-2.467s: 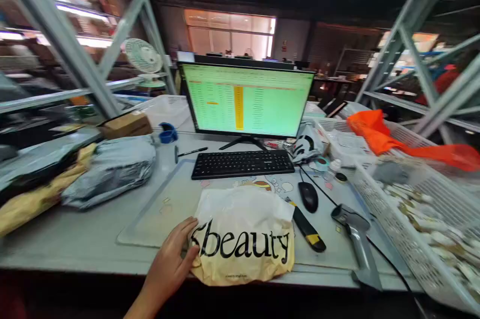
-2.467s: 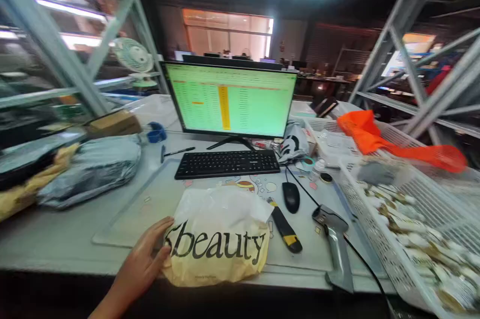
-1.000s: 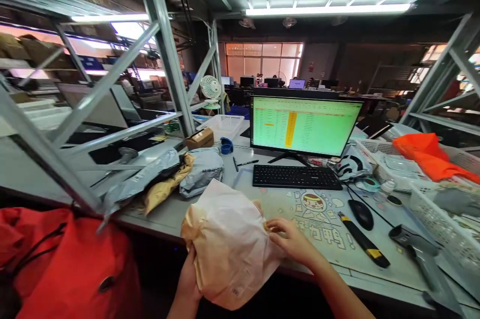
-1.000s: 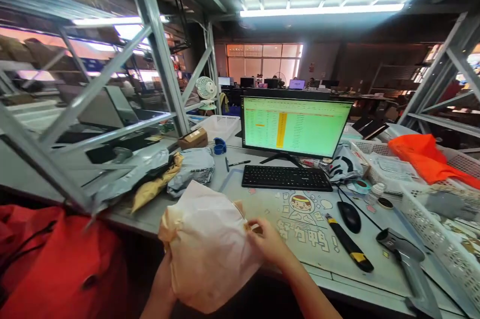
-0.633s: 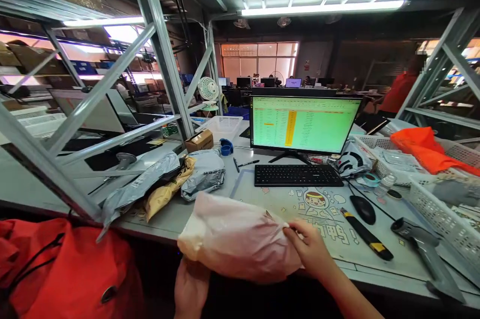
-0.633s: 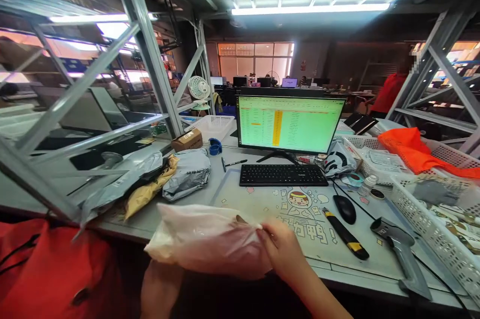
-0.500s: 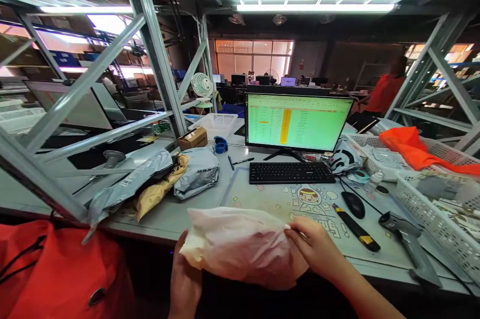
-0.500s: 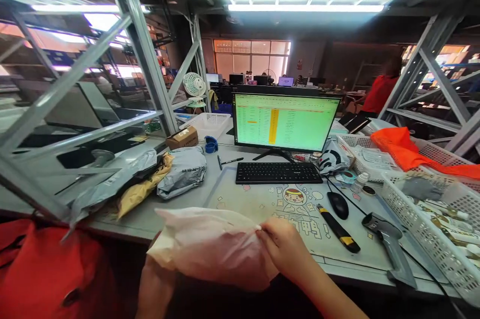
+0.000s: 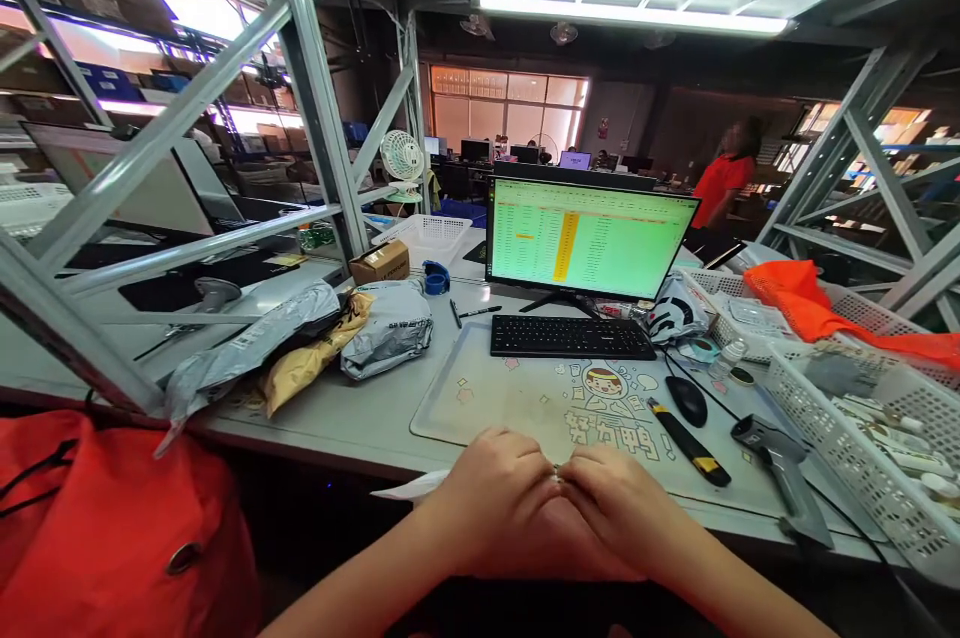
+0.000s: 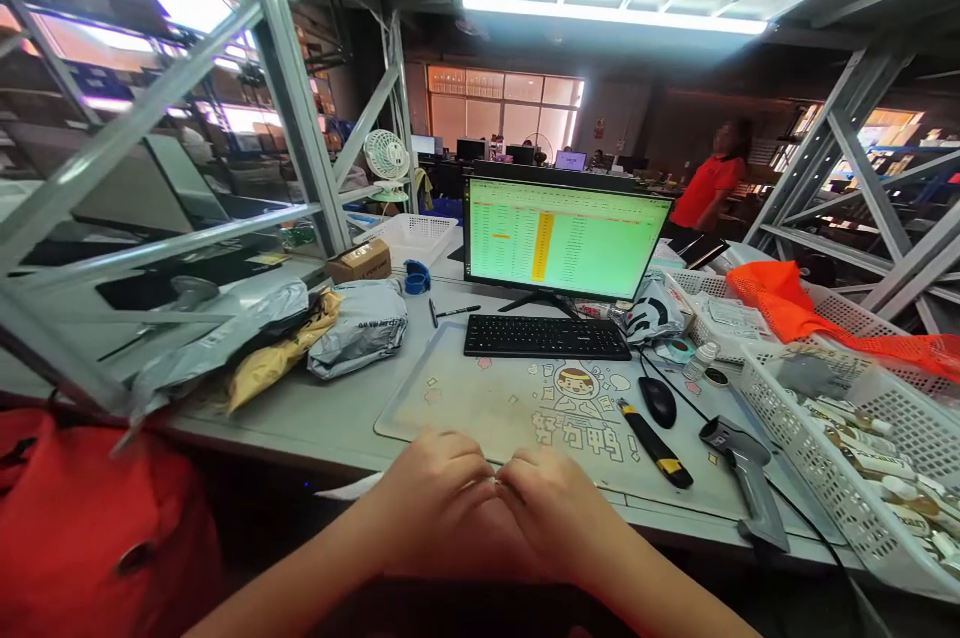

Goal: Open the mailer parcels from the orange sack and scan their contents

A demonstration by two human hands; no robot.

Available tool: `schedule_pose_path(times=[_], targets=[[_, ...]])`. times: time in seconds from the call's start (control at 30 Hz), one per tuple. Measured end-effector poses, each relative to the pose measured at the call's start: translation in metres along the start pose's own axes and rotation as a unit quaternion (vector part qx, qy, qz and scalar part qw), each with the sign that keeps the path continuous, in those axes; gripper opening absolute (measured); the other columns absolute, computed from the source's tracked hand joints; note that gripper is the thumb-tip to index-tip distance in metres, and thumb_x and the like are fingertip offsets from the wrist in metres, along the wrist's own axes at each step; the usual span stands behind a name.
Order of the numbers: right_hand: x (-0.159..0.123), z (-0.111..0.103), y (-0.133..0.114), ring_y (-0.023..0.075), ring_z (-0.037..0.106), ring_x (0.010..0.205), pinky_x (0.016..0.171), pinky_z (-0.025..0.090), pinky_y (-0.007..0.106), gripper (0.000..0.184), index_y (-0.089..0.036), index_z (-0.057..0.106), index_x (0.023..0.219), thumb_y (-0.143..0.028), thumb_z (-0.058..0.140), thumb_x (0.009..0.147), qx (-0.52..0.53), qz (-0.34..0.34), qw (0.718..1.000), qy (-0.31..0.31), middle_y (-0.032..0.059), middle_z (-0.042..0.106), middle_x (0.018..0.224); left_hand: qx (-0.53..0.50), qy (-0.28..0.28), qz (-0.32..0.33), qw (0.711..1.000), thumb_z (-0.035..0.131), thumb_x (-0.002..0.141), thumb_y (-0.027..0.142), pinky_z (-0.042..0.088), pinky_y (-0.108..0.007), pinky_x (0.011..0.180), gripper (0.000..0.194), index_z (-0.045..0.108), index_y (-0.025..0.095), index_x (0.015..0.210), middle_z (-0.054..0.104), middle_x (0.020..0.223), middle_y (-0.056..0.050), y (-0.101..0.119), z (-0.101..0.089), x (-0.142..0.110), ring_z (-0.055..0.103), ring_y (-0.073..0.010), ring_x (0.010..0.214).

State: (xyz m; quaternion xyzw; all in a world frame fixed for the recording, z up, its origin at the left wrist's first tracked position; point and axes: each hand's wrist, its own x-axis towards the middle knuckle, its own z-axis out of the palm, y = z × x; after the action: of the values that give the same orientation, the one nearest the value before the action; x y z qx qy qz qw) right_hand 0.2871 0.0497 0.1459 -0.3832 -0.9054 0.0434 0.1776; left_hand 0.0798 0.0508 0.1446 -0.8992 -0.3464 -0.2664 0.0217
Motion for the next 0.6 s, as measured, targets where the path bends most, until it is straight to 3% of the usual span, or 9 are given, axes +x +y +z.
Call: schedule_pose_path(times=[0.13,0.23,0.4,0.47,0.53,0.6], targets=[[-0.011,-0.002,0.007,0.0194,0.06,0.072,0.064,0.035,0.032,0.024,-0.021,0.065,0.079,-0.018,0.05,0.097,0.003,-0.005,0.999,-0.043,0.0027,0.066,0.078,0.029,-0.028,0.078,0.996,0.057,0.097,0.024,0.041,-0.033,0.081,0.023,0.059,0.021,0.074,0.065,0.077,0.002,-0.007,0.011,0.003,0.059,-0.0149,0.079],[-0.026,-0.011,0.024,0.0193,0.059,0.071,0.065,0.037,0.032,0.026,-0.021,0.065,0.081,-0.024,0.047,0.1,0.031,0.007,0.998,-0.046,0.0025,0.066,0.076,0.045,-0.028,0.082,0.995,0.061,0.095,0.024,0.036,-0.035,0.099,0.019,0.059,0.021,0.076,0.067,0.083,0.002,-0.02,-0.001,-0.011,0.061,-0.0152,0.09],[-0.066,-0.03,0.067,0.0193,0.06,0.074,0.068,0.041,0.032,0.034,-0.023,0.064,0.083,-0.042,0.044,0.103,0.13,0.112,0.985,-0.004,0.0024,0.066,0.078,0.073,-0.021,-0.024,0.997,0.051,0.096,0.016,0.029,-0.039,0.113,0.019,0.063,0.022,0.083,0.069,0.086,0.002,-0.052,-0.052,-0.047,0.065,-0.0161,0.099],[-0.076,-0.035,0.078,0.0196,0.06,0.074,0.068,0.043,0.032,0.036,-0.024,0.064,0.083,-0.047,0.044,0.102,0.17,0.146,0.974,0.01,0.0023,0.066,0.078,0.041,-0.031,-0.061,0.997,0.048,0.098,0.019,0.029,-0.041,0.115,0.022,0.066,0.024,0.087,0.071,0.089,0.002,-0.062,-0.063,-0.056,0.066,-0.0162,0.098],[-0.076,-0.036,0.086,0.0205,0.06,0.073,0.067,0.044,0.033,0.037,-0.024,0.065,0.083,-0.05,0.046,0.1,0.196,0.167,0.966,0.038,0.0028,0.066,0.077,-0.055,-0.022,-0.108,0.992,0.046,0.101,0.026,0.034,-0.042,0.115,0.025,0.068,0.024,0.09,0.072,0.097,-0.001,-0.071,-0.056,-0.057,0.066,-0.0181,0.103],[-0.067,-0.035,0.092,0.0211,0.059,0.073,0.067,0.044,0.033,0.039,-0.024,0.067,0.081,-0.053,0.048,0.098,0.221,0.185,0.954,0.081,0.003,0.066,0.076,-0.221,0.014,-0.159,0.962,0.045,0.101,0.043,0.045,-0.042,0.108,0.031,0.068,0.023,0.104,0.072,0.112,-0.008,-0.081,-0.027,-0.054,0.065,-0.0226,0.113]])
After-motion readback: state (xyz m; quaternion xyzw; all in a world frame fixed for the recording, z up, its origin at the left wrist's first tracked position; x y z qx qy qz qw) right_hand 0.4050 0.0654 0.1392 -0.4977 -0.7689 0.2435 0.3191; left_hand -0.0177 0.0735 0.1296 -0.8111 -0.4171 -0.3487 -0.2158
